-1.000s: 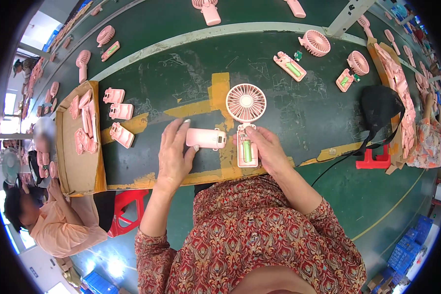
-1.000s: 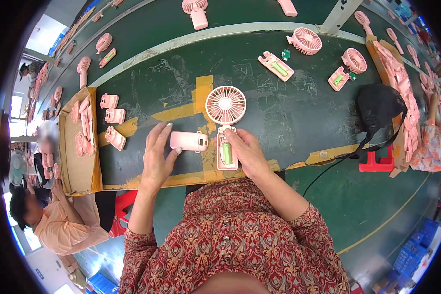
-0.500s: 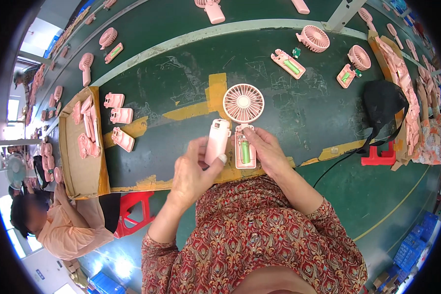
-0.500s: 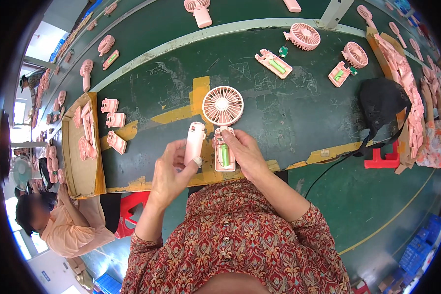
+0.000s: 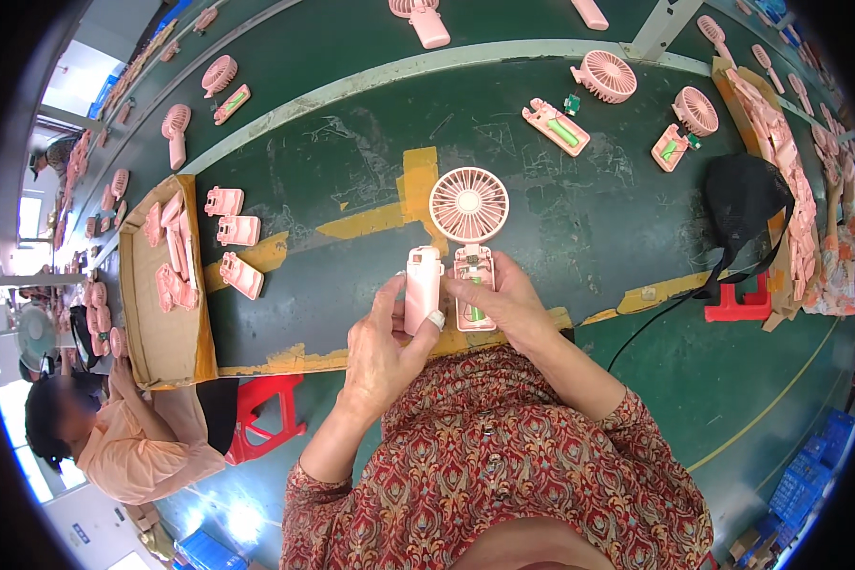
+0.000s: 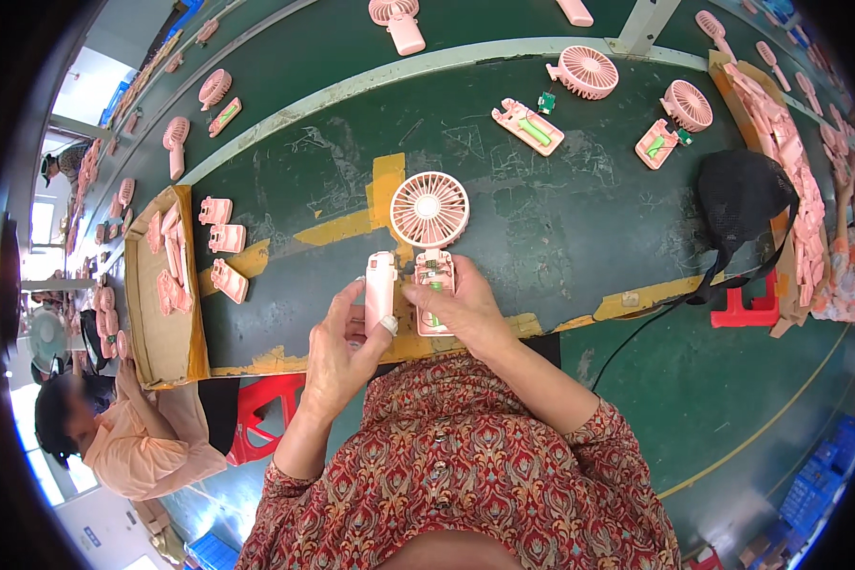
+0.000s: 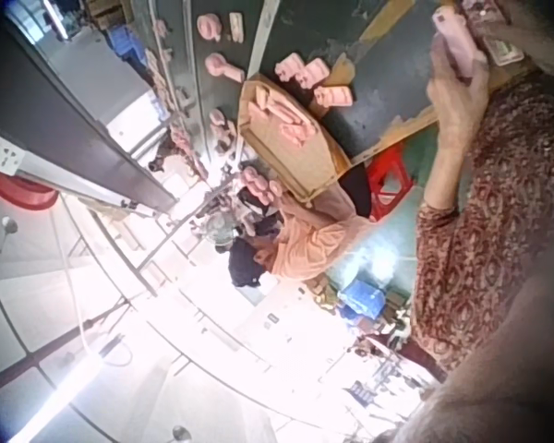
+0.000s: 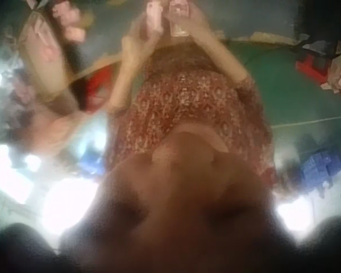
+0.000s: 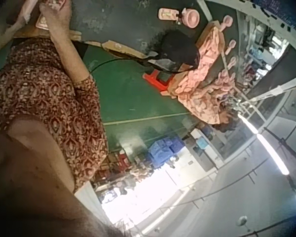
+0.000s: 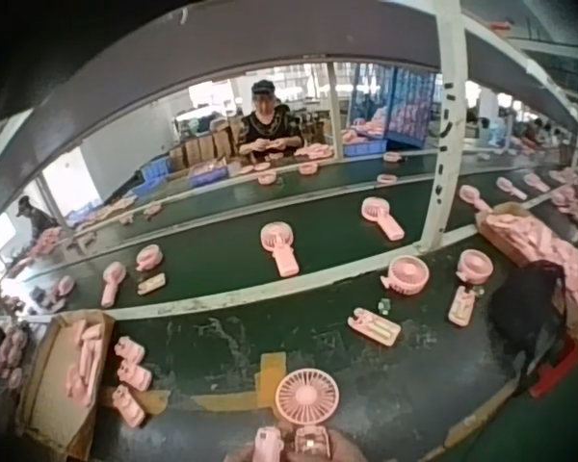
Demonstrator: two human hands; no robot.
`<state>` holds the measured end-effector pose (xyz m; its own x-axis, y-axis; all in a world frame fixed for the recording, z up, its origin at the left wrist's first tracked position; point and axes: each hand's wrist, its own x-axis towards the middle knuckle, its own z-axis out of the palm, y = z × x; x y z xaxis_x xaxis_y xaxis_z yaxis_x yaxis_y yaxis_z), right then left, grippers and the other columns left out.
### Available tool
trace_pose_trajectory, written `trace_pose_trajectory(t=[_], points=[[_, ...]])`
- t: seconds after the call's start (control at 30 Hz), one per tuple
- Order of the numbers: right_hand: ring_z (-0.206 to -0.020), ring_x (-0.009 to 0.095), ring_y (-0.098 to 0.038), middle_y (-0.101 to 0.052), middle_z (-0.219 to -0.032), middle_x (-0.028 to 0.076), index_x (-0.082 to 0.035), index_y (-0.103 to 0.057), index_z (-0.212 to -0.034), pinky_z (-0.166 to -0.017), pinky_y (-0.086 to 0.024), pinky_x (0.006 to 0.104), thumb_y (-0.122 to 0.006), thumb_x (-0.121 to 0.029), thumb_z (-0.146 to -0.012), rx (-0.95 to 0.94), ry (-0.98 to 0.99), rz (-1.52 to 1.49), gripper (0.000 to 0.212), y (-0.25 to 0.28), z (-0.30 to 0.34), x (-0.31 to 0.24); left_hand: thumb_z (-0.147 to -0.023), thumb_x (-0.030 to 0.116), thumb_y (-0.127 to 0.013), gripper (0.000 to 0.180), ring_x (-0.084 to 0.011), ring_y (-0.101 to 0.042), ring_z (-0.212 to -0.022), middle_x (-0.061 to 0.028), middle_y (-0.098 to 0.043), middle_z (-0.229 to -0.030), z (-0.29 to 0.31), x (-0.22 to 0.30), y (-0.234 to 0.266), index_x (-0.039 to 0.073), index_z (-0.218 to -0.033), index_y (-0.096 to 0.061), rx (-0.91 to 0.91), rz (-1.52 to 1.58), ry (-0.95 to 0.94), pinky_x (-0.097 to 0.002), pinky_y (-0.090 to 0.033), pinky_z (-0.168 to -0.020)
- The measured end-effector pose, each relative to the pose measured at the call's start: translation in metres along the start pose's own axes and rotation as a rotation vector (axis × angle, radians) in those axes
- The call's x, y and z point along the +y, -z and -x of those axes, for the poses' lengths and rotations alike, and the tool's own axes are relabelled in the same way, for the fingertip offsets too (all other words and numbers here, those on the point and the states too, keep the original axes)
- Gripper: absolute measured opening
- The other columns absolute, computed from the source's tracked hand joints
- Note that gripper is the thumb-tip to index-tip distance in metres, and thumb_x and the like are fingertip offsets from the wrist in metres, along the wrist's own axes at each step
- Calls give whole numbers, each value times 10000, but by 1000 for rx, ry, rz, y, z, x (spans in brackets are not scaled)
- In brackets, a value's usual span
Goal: The person assembles portable electric fans by attaching the fan head to the handle base, snapping the plastic casing shut, testing the fan by pressing its power button, and placing the assembled fans onto the conveyor belt.
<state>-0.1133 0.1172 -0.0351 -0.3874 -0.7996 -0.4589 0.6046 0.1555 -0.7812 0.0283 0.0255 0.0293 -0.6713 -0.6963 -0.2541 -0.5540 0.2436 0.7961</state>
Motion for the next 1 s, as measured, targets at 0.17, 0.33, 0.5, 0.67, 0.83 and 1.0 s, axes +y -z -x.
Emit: trace_pose_trajectory(t=[0.17,0.33,0.5,0.67,0.83,1.0], points=[[-890,108,-588,-588,-1007,67,13,-448,-1167,-741,-514,266,-610,-122,-878,7,42,-95,358,-1,1,2,-776,159,-650,567,-249,-675,-749,-188,-660,-857,-1,0,-4,-51,-1250,-420,-13,-8,-2,-338,-544,-673],[-907,115,-591,-593,-1034,68,17,-452,-1202,-769,-509,265,-535,-88,-910,39,20,-97,321,4,-1,3,-767,183,-646,591,-304,-671,-728,-221,-651,-862,-2,-3,-15,-42,-1263,-419,-30,-40,-81,-374,-540,-666],[-951,116,-583,-587,-1094,77,17,-471,-1210,-807,-493,258,-506,-79,-915,-14,7,-130,313,4,1,1,-766,201,-647,620,-356,-661,-727,-263,-636,-884,-5,-6,-28,-40,-1284,-406,-17,-125,-162,-411,-537,-652],[-999,121,-567,-570,-1132,77,11,-448,-1243,-842,-479,264,-467,-98,-936,-46,38,-98,326,4,3,3,-763,212,-656,629,-377,-654,-704,-289,-624,-888,-5,-4,-36,-44,-1286,-417,10,-217,-217,-432,-534,-616],[-1038,134,-551,-538,-1184,73,-21,-409,-1299,-874,-468,280,-431,-150,-968,-72,5,-77,356,6,4,1,-756,214,-660,587,-369,-655,-680,-275,-628,-868,-5,0,-37,-56,-1244,-479,30,-239,-228,-423,-534,-593],[-1067,145,-538,-523,-1206,72,-35,-374,-1339,-882,-471,286,-414,-170,-982,-137,-10,-251,384,9,4,0,-751,217,-661,592,-364,-657,-680,-276,-631,-875,-5,1,-37,-57,-1244,-480,12,-228,-214,-415,-535,-591]])
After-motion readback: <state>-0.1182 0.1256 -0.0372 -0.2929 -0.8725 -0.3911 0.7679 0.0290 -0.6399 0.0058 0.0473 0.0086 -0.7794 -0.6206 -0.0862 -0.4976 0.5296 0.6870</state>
